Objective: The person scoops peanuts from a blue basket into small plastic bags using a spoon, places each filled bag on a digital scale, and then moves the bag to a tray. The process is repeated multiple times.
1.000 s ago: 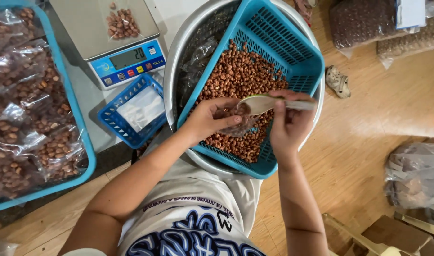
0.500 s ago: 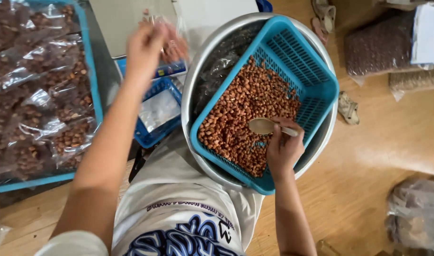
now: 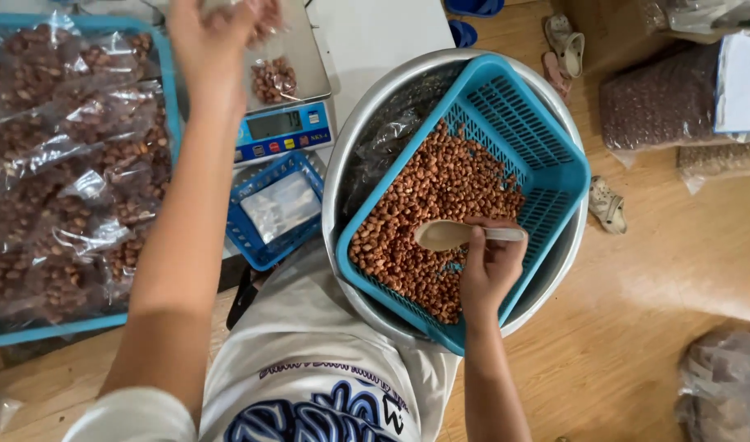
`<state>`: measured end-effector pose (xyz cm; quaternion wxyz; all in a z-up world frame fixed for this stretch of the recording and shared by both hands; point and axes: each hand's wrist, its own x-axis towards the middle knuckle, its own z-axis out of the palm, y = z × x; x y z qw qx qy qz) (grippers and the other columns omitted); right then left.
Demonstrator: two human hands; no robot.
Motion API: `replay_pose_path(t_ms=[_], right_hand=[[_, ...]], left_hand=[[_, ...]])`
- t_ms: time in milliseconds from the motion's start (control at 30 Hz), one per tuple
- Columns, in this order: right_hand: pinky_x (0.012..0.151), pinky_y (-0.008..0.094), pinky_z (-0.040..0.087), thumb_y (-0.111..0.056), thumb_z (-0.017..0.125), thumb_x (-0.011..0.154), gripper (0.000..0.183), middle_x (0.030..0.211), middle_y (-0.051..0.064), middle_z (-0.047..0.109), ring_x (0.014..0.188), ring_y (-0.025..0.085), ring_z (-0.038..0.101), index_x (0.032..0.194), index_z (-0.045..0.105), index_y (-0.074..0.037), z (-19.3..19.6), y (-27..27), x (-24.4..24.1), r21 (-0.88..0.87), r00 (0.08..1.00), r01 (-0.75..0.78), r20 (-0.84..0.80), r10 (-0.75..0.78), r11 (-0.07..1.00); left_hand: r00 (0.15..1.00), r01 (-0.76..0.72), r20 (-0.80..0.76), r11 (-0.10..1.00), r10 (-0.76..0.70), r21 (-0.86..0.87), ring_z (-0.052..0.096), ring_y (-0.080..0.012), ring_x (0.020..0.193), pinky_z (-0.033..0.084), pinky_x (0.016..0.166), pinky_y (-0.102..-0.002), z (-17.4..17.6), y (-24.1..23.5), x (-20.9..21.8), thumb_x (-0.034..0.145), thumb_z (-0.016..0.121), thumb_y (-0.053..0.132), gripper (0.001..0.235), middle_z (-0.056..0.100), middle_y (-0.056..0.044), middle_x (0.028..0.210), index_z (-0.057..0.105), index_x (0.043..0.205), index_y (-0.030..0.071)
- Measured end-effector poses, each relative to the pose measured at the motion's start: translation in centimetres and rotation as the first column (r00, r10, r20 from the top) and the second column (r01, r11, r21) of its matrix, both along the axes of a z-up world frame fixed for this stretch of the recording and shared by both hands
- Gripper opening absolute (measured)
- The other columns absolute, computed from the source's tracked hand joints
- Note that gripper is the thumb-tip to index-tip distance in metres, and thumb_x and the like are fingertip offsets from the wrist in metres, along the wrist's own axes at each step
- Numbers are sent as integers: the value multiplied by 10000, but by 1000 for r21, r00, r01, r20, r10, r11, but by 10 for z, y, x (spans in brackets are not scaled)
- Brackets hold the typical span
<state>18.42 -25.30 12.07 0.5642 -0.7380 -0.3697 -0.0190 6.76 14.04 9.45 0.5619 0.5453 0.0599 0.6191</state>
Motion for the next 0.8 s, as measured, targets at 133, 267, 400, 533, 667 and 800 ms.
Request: replay_pose_path(t_ms=[133, 267, 400, 533, 667, 800], right_hand=[[978, 368, 604, -56, 567, 1066, 130, 1111, 173, 664, 1061, 262, 711, 1160, 476, -48, -8, 17, -1, 164, 988, 5, -153, 20, 986], [795, 314, 530, -40, 532, 1085, 100, 1014, 143, 719, 847, 208, 687, 1067, 444, -85, -11, 31, 1, 201, 1000, 9, -25, -4, 979], [672, 201, 531, -58, 537, 1076, 94, 993, 168, 711, 765, 112, 627, 1128, 460, -70, -28, 40, -8, 317, 941, 82, -338, 31, 945], [649, 171, 528, -77, 565, 1065, 132, 987, 164, 715, 758, 74, 608, 1126, 449, -97, -46, 37, -10, 368, 884, 109, -461, 80, 924], [644, 126, 530, -89, 547, 1067, 115, 1000, 162, 714, 767, 61, 626, 1116, 444, -103, -46, 33, -9, 361, 845, 114, -524, 101, 926], [628, 114, 554, -88, 569, 1053, 149, 993, 184, 707, 731, 59, 632, 1109, 432, -105, -46, 33, -10, 364, 810, 69, -564, 161, 929]], left_hand=[[827, 318, -205, 737, -523, -597, 746, -168, 964, 634, 848, -275, 73, -110, -26, 986, 636, 306, 249, 768, -34, 1058, 738, 1083, 101], [726, 392, 29, 378, -687, -839, 689, -176, 534, 590, 465, -322, 26, -179, -23, 991, 686, 302, 209, 686, -84, 699, 697, 1029, 97], [618, 283, 119, 78, -777, -956, 727, -224, 637, 626, 547, -394, 26, -235, -26, 923, 733, 281, 203, 720, -89, 780, 715, 995, 92], [558, 226, 62, 80, -828, -971, 694, -264, 537, 555, 388, -335, 27, -261, -25, 891, 737, 103, 135, 676, -161, 702, 706, 1005, 38], [543, 205, -20, 156, -840, -966, 704, -281, 537, 545, 363, -305, -5, -275, -23, 881, 743, 135, 183, 673, -167, 671, 747, 1060, 100], [520, 164, -41, 147, -853, -975, 694, -218, 568, 556, 404, -284, -24, -279, -26, 894, 754, 239, 173, 678, -97, 702, 776, 1001, 105]])
